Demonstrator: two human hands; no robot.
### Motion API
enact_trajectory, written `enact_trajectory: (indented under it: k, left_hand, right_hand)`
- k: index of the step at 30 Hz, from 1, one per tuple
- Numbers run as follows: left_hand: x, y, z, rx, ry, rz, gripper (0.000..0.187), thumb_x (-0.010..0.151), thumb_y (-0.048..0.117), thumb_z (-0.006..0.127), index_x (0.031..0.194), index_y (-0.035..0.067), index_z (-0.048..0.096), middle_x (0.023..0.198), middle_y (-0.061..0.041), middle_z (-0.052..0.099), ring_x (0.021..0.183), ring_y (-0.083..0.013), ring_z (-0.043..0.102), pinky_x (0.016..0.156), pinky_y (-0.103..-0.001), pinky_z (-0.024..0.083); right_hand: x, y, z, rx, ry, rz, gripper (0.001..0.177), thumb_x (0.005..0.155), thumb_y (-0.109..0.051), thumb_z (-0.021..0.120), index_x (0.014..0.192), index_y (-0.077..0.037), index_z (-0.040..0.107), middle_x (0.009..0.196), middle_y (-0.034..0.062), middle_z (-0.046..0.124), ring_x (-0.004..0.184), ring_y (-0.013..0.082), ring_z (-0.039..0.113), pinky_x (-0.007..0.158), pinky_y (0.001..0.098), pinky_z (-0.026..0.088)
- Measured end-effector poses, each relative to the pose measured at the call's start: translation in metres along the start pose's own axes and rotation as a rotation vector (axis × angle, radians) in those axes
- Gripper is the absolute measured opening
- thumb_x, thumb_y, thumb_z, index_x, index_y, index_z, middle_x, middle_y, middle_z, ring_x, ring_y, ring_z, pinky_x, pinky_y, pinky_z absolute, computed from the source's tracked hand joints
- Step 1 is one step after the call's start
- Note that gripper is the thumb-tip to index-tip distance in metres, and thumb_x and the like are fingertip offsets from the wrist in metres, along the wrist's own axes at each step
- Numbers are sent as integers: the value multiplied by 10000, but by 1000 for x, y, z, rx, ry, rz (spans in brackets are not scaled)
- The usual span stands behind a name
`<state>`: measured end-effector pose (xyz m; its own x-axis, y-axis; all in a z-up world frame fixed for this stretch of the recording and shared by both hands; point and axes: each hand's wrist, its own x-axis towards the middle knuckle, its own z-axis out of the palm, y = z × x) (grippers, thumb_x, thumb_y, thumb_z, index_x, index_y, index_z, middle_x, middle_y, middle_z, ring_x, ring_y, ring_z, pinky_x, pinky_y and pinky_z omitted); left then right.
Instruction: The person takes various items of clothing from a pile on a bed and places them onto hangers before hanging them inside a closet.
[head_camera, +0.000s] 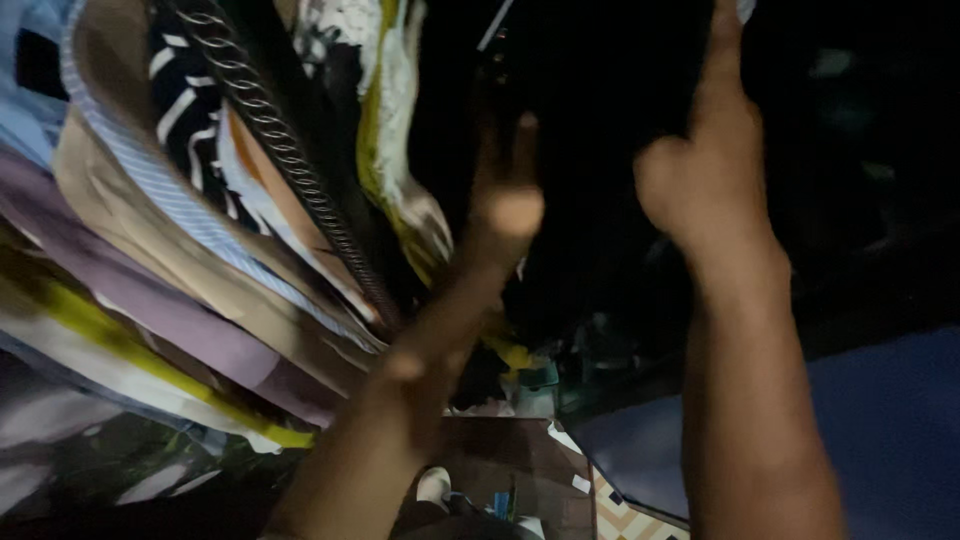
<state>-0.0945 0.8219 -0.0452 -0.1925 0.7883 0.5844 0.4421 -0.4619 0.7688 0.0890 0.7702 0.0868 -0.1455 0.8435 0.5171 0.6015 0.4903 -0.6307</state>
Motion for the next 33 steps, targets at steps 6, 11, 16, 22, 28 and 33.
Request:
enact_trajectory:
  k: [6,11,16,22,28,33]
  left_hand:
    - [-44,37,-11,-384,-47,-352,661,1158,398,370,1682,24,219,1702,-282,356,1569,-413,375,1276,-443,316]
    - [-71,0,-4,-383,-25,-331,675,1167,446,285,1666,-7,241,1733,-259,301,1608,-376,298,1304,-452,248]
    - [-109,-54,8,361,25,349,543,1217,280,209,1728,97,233,1778,-182,286,1674,-369,329,1402,-490,316]
    - [-149,-10,-11,654,-635,-193,934,898,-23,465,1731,159,85,1810,-304,78,1438,-337,530,841,-387,558]
    - [-208,21,-28,-150,-200,-129,810,1096,329,513,1755,66,123,1673,-220,490,1452,-346,594,1204,-408,474]
    - [-248,39,-38,-135,-307,-197,868,1045,334,586,1712,47,112,1754,-261,282,1528,-373,475,1193,-432,438]
  right_hand:
    - [18,-21,50,-8,-134,-442,1098,860,-8,807,1690,-84,92,1753,291,174,1638,430,149,1339,535,198]
    - [24,-11,60,302,-264,-356,1018,876,82,595,1756,-133,131,1836,184,227,1741,313,181,1438,448,228]
    - [-1,-13,64,114,-112,-427,982,1086,-134,752,1732,-112,12,1816,229,134,1706,368,146,1408,476,208]
    - [-62,-28,64,11,-226,121,932,1035,-348,685,1733,-213,81,1552,220,440,1455,369,463,1249,479,397]
    - [-159,47,72,-37,-4,-142,830,1011,-312,702,1680,-101,258,1694,296,319,1521,503,407,1203,587,409]
    - [-237,82,44,-26,-128,-59,737,990,-306,689,1638,-135,382,1731,229,331,1608,463,324,1266,548,369]
